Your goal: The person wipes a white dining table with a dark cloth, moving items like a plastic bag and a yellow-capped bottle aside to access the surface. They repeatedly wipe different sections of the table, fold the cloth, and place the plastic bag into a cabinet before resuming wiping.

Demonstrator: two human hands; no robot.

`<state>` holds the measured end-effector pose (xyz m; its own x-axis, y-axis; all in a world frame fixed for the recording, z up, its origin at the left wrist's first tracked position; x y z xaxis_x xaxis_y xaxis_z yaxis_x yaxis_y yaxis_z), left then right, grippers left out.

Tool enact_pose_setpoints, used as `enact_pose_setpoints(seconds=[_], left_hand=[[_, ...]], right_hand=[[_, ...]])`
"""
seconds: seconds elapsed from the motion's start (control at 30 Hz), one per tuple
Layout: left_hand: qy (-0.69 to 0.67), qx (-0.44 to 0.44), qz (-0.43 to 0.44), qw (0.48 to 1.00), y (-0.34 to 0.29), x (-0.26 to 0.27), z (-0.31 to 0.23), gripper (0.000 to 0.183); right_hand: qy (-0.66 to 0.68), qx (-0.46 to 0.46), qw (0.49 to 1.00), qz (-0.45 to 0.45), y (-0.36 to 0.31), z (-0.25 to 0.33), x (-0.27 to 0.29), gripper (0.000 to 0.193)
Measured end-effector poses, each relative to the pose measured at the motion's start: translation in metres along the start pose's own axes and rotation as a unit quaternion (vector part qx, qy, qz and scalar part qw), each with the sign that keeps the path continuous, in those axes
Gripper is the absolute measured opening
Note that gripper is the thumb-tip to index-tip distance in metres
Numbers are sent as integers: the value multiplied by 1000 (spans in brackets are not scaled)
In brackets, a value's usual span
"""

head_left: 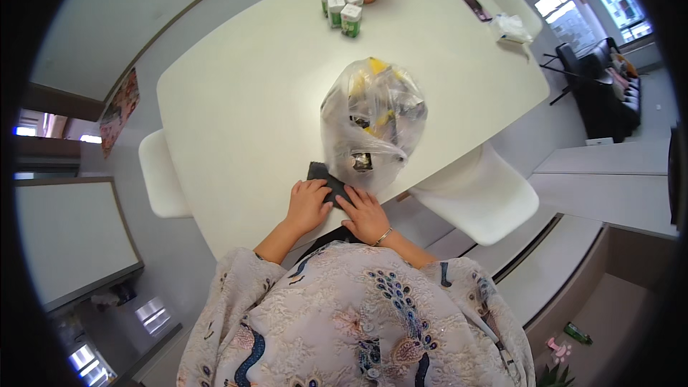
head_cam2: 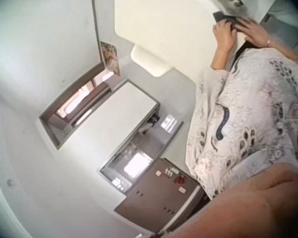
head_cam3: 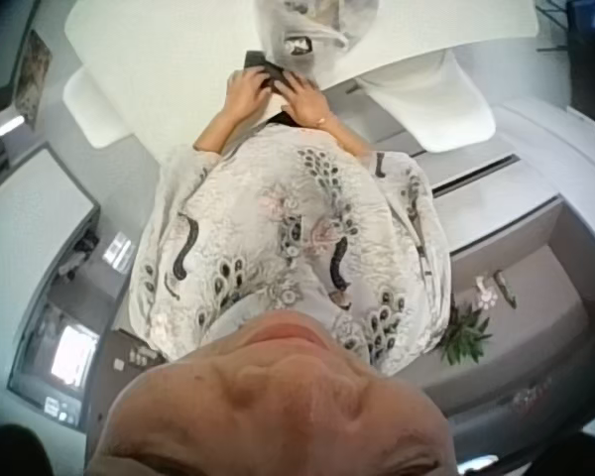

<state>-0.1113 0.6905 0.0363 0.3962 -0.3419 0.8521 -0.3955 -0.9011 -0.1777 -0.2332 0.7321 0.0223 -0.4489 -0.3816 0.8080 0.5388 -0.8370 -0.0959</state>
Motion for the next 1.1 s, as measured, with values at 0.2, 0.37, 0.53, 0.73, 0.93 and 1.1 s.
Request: enact_pose_setpoints(seconds=[0.2,0.37,0.53,0.73,0.93,1.1], left_hand=[[-12,-11,38,999,12,4,2,37],[-78,-30,13,996,4,7,6,37],[-187,-59,-119,973,7,49,-19,43],[-133,-107,-204,964,41,104,-73,52],[-86,-10,-183,979,94,102,-48,39],[-345,45,-156,924,121,96,-5,11]], right_hand=[[115,-56,990,-65,-13,-29,46,29],[102,-242,922,-286,-61,-93,93,16],[58,-168,911,-373,-41,-79,167,30],[-139,-38,954,-262,38,-41,194,48],[35,-47,949,-310,53,-115,225,13],[527,-213,762,-310,40,-189,237,12]])
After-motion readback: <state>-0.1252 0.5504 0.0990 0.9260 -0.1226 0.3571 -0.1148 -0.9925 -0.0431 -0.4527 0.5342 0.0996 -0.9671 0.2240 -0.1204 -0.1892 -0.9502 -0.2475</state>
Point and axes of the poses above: each hand's wrist, its own y-axis towards the middle knuckle, its own x-axis out of the back of the hand, z = x × y, the point moved 9 cm from there along y, towards the middle knuckle, and after that the axes turned 2 degrees about x, right-handed, at the moved point
